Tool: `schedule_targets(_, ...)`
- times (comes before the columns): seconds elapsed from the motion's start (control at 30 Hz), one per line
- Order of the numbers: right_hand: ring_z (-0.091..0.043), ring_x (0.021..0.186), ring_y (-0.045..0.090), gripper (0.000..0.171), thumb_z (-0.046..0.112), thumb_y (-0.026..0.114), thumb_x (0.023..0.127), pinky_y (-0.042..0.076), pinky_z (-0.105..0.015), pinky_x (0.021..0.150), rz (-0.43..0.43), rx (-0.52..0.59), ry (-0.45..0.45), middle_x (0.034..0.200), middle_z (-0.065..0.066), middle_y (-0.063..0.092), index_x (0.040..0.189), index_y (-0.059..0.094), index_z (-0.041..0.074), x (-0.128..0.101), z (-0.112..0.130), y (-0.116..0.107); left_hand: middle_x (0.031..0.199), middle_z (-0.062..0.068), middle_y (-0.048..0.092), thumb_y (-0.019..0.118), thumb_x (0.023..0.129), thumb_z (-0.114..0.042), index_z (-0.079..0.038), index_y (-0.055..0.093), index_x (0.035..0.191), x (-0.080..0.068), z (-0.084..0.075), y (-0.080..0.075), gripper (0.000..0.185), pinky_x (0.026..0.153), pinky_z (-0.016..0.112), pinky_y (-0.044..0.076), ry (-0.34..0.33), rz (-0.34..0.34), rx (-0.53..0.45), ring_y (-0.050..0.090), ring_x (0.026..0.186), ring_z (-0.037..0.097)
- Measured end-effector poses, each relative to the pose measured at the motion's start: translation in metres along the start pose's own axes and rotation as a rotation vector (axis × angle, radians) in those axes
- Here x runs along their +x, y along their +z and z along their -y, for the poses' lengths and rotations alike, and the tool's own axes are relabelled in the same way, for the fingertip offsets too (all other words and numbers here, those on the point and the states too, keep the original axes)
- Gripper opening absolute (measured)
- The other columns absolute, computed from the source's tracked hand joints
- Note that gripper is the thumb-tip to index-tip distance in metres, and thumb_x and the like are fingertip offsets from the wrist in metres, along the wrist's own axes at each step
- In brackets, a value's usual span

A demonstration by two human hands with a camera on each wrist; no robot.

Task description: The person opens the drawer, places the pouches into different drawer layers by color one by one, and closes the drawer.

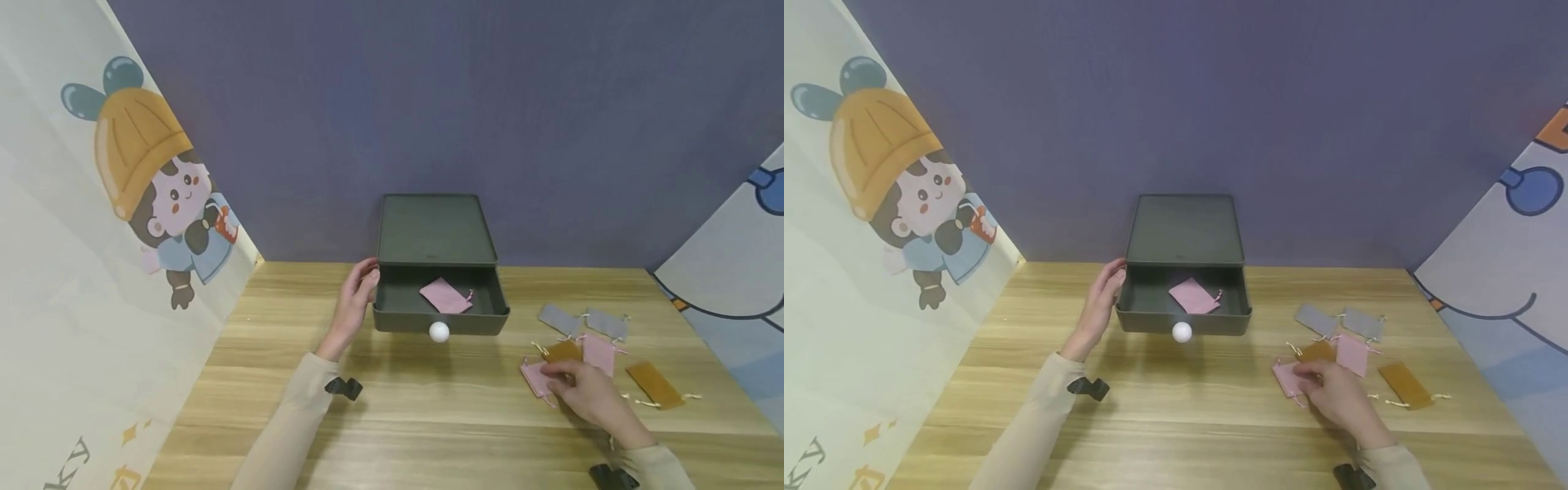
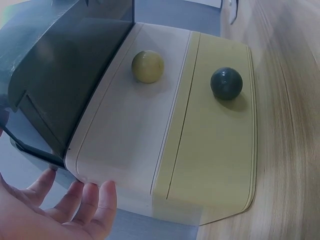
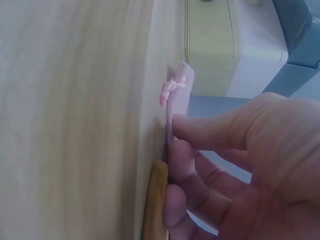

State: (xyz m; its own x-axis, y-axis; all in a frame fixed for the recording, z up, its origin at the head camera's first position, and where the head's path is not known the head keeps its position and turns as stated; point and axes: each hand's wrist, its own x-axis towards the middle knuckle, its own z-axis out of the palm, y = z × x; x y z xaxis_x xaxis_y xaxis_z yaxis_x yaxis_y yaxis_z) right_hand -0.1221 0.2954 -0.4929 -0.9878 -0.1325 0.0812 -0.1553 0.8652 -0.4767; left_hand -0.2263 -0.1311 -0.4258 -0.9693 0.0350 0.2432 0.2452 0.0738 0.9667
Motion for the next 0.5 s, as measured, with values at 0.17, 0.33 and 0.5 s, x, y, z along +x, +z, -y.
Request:
schedule_targets(0.17,-0.043,0.103,0.073,0.016,0.008,0.079,0.092,0.059,-0.061,0.086,0.031,0.02,0.029,0.114,-0.021,0.078,0.107,0.082,0.007,-0.0006,0.0013,0.0005,0.156,0.021,0.055,0.05,0.108,-0.032,-0.004,0.05,0.155,-0.0011,0.0001,-0.0001,0.055,0.089,0.031,0.051,-0.003,0.006,0.002,0.055,0.14,0.038)
schedule_targets(0.33,-0.038,0.101,0.074,0.011,0.008,0.079,0.092,0.06,-0.057,0.085,0.023,0.011,0.032,0.109,-0.017,0.08,0.103,0.082,0.009,0.0009,0.0008,0.0009,0.156,0.021,0.055,0.05,0.108,-0.032,-0.004,0.049,0.155,-0.0004,0.0002,-0.0002,0.056,0.089,0.031,0.05,0.004,0.008,0.001,0.055,0.14,0.037)
schedule_targets(0.5,-0.028,0.095,0.072,0.008,0.009,0.081,0.091,0.057,-0.044,0.078,0.011,0.0,0.038,0.104,-0.012,0.081,0.097,0.082,0.012,0.0028,0.0011,0.0007,0.155,0.021,0.056,0.05,0.107,-0.032,-0.004,0.051,0.154,0.0002,-0.0009,0.0004,0.055,0.088,0.031,0.051,0.008,0.002,-0.002,0.056,0.139,0.037)
